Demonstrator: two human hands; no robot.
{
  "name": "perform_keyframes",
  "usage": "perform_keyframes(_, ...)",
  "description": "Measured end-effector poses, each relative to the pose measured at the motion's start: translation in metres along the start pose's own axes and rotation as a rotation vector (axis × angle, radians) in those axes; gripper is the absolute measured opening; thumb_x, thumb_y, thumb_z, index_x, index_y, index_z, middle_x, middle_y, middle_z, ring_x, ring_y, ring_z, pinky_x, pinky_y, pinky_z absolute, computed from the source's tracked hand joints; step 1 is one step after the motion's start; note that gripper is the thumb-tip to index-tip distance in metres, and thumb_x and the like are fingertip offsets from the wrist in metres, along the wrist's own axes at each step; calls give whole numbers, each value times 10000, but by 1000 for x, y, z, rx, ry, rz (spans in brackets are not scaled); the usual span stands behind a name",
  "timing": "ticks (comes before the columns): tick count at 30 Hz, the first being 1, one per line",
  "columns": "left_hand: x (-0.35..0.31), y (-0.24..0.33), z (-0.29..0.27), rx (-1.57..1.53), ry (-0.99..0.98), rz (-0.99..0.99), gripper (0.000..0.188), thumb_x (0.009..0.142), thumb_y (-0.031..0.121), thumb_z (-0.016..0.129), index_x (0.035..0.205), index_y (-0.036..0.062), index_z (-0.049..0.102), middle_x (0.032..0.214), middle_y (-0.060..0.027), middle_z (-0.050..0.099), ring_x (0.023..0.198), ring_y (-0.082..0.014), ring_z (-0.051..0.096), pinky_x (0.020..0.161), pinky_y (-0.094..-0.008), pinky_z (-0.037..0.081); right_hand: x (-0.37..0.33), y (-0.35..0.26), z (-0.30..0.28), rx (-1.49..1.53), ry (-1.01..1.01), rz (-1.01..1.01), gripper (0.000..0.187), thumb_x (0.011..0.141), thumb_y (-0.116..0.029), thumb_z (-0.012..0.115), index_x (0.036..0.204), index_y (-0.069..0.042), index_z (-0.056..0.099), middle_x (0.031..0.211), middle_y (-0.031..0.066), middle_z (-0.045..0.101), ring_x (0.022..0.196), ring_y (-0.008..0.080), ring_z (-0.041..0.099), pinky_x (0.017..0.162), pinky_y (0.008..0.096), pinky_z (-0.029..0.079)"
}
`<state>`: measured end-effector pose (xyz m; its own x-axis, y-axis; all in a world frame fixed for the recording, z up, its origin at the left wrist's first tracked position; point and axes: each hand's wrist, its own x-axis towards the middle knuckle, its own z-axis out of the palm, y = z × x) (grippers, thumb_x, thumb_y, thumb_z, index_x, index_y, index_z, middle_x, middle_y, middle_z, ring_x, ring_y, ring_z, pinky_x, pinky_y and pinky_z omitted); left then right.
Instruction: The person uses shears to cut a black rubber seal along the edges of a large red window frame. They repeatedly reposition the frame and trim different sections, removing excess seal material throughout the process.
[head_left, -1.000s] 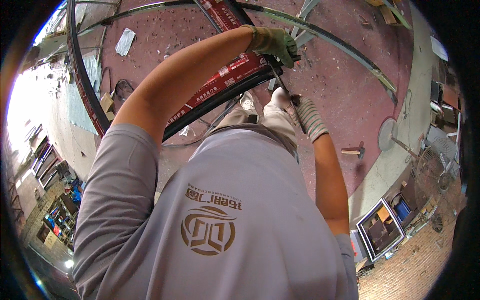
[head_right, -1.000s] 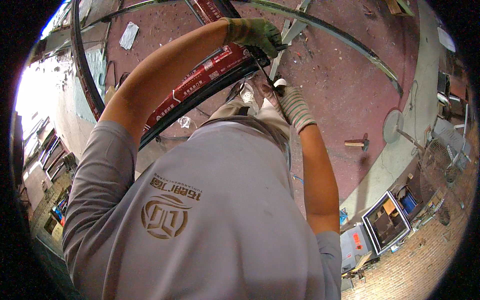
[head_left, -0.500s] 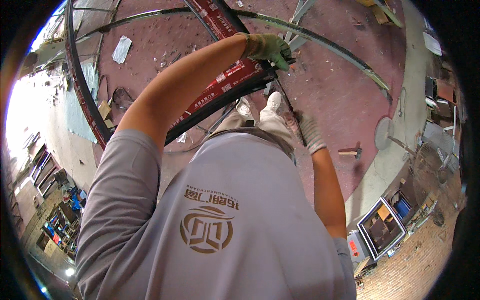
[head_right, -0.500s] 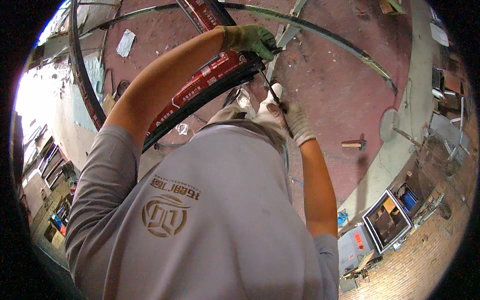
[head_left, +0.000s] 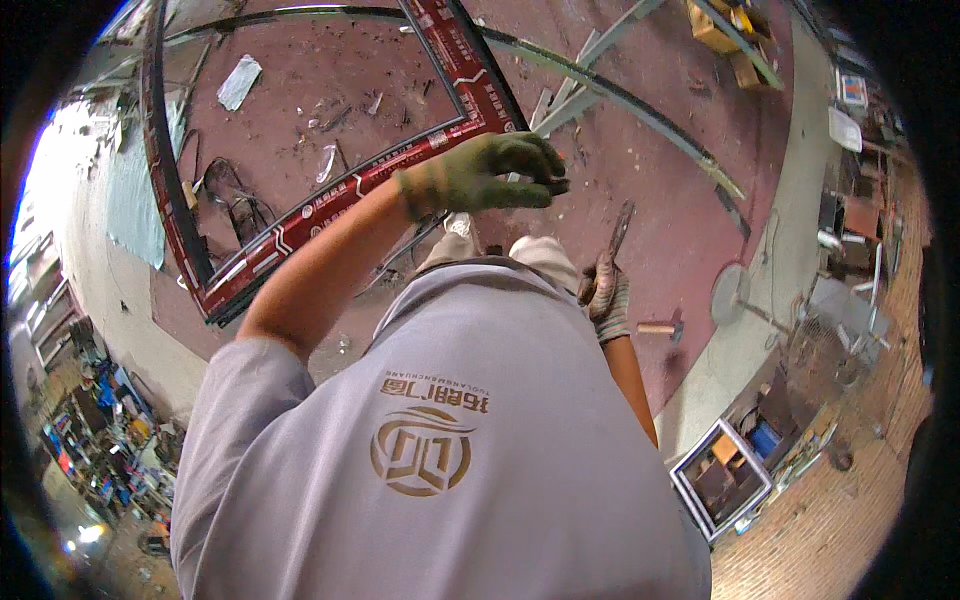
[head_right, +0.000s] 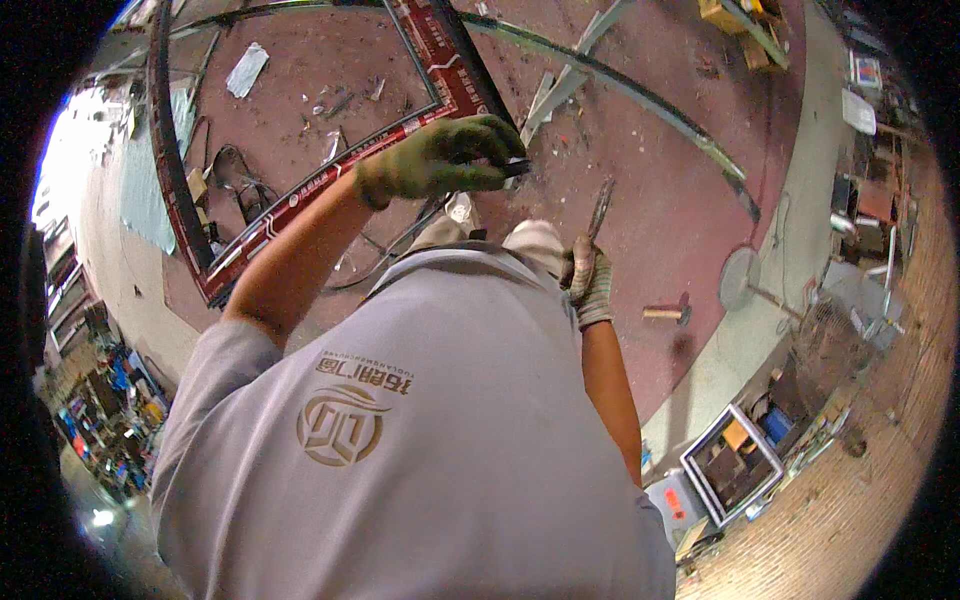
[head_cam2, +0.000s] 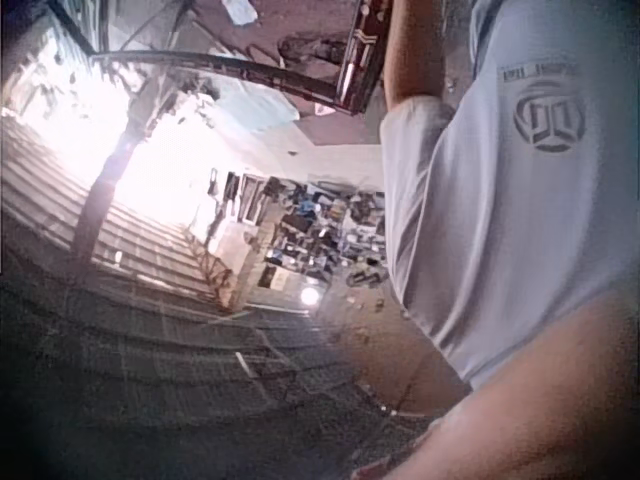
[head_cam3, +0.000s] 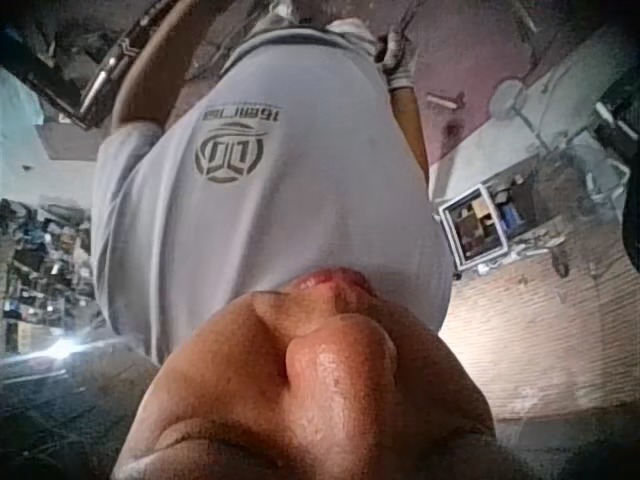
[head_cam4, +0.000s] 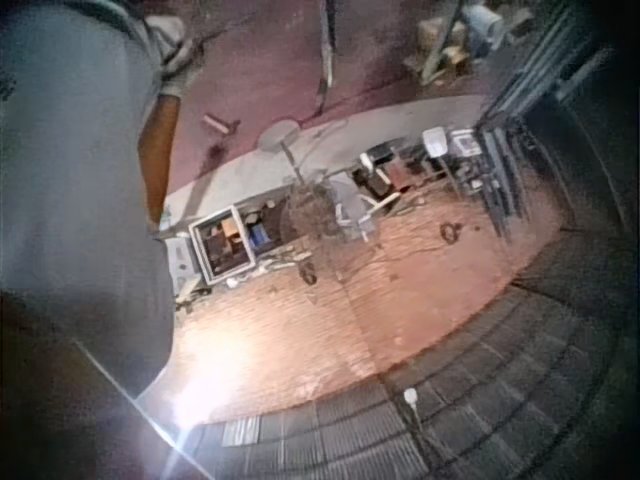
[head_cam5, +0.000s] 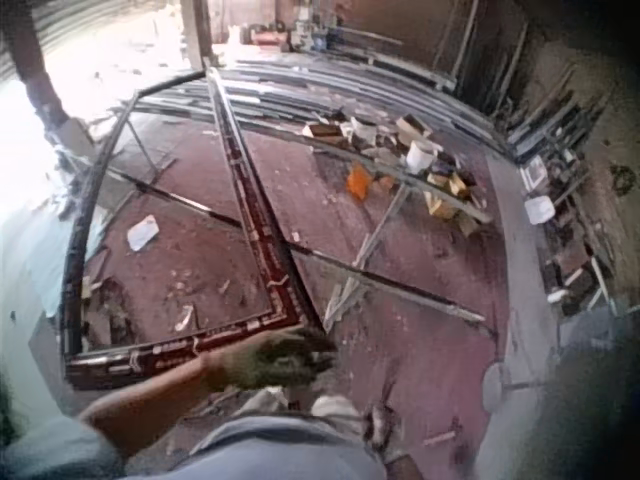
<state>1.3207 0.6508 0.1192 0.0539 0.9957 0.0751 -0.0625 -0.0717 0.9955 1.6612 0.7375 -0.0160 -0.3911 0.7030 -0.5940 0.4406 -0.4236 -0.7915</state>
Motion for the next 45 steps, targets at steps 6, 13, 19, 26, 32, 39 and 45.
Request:
perform_keyframes(6, -140, 61, 21, -443, 558, 35, 296, 1017, 173, 554, 1223, -34, 603, 1158, -163, 691, 1074, -248, 675, 1000, -386, 521, 20, -14, -26, -123, -133, -38, 653, 863, -704, 651, 830, -54, 600, 608, 2, 519, 460, 100, 468, 423, 286, 416)
perform_keyframes(13, -310, 157, 46, 23, 1324, 255, 283, 1017, 325, 577, 1011, 70, 699, 906, -67, 724, 681, -134, 619, 592, -277, 487, 51, -12, -70, -254, -313, -84, 639, 865, -700, 648, 871, -62, 625, 605, -15, 516, 482, 97, 481, 451, 285, 418)
perform_keyframes(19, -419, 249, 86, 853, 1998, 113, 480, 1016, 508, 546, 1127, 65, 695, 1048, -72, 714, 832, -152, 630, 742, -309, 526, 54, 31, -93, -222, -289, -118, 623, 895, -694, 602, 852, -72, 610, 591, -5, 493, 460, 121, 475, 430, 302, 407)
perform_keyframes(26, -493, 169, 72, 915, 1570, 58, 415, 1072, 183, 460, 1451, 17, 487, 1424, -129, 565, 1267, -219, 551, 1064, -320, 431, 64, 115, -116, -170, -314, 60, 642, 867, -696, 646, 865, -54, 623, 558, 7, 496, 425, 143, 480, 394, 317, 386)
perform_keyframes(32, -282, 60, 93, 1649, 1177, -290, 239, 876, 198, 738, 1054, 42, 706, 1054, -155, 703, 992, -327, 676, 910, -412, 527, 63, 132, -119, -704, -171, -247, 613, 863, -622, 699, 857, -9, 696, 636, 147, 592, 528, 223, 600, 510, 394, 478)
perform_keyframes(39, -101, -28, 88, 1496, 624, -283, 290, 848, 298, 713, 1080, 127, 686, 1154, -83, 654, 1119, -318, 591, 980, -457, 455, 29, 68, -125, -1021, -248, -10, 775, 868, -750, 537, 1028, -15, 721, 961, 286, 691, 964, 458, 668, 814, 496, 529)
perform_keyframes(45, -80, -97, 52, 1860, 317, -236, 328, 853, 218, 610, 1177, 178, 645, 1059, -42, 606, 956, -238, 588, 806, -394, 471, 28, 94, -160, -1170, -12, -64, 758, 878, -737, 532, 965, -10, 725, 948, 295, 686, 952, 458, 673, 812, 521, 528)
